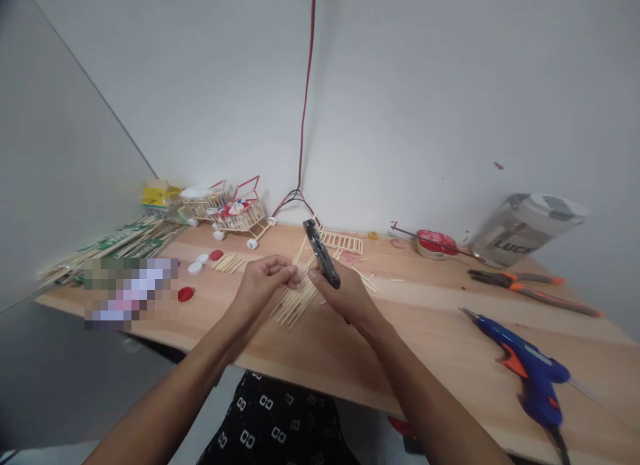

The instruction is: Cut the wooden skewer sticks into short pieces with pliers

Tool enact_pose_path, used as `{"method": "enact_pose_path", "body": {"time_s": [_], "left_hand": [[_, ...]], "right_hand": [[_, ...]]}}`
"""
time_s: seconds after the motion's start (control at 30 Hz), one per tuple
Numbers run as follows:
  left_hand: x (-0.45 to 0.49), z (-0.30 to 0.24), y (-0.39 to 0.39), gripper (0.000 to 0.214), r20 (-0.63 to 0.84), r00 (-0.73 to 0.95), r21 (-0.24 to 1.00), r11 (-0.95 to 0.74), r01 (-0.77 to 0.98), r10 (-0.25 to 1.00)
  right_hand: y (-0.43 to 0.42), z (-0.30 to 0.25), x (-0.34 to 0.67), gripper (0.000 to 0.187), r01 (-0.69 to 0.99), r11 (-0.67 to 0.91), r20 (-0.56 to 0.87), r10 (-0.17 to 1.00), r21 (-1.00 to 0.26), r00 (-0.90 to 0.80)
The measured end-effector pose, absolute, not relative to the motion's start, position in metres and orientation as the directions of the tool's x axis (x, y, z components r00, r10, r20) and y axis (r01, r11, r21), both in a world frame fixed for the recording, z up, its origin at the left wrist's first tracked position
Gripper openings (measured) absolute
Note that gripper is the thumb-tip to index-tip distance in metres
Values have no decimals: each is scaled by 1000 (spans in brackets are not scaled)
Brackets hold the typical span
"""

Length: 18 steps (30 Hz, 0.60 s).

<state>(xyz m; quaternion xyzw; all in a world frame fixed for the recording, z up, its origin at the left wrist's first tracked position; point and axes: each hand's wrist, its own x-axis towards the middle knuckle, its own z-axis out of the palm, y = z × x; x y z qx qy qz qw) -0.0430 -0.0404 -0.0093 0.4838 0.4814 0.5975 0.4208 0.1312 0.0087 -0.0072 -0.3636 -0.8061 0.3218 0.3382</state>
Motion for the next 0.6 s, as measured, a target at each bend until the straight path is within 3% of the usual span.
{"method": "enact_pose_path", "body": {"time_s": [0.27, 0.4, 0.6], "left_hand": [[-69, 23, -58, 15, 376, -240, 908, -303, 289, 895], [-64, 26, -64, 14, 458, -153, 801, -332, 498, 876], [-54, 24, -64, 15, 470, -59, 639, -293, 711, 881]], "right_hand": [[2, 5, 136, 41, 432, 455, 56, 736, -779, -674], [0, 8, 136, 45, 439, 451, 31, 724, -777, -689], [2, 3, 140, 48, 415, 436, 44, 729, -798, -683]]}}
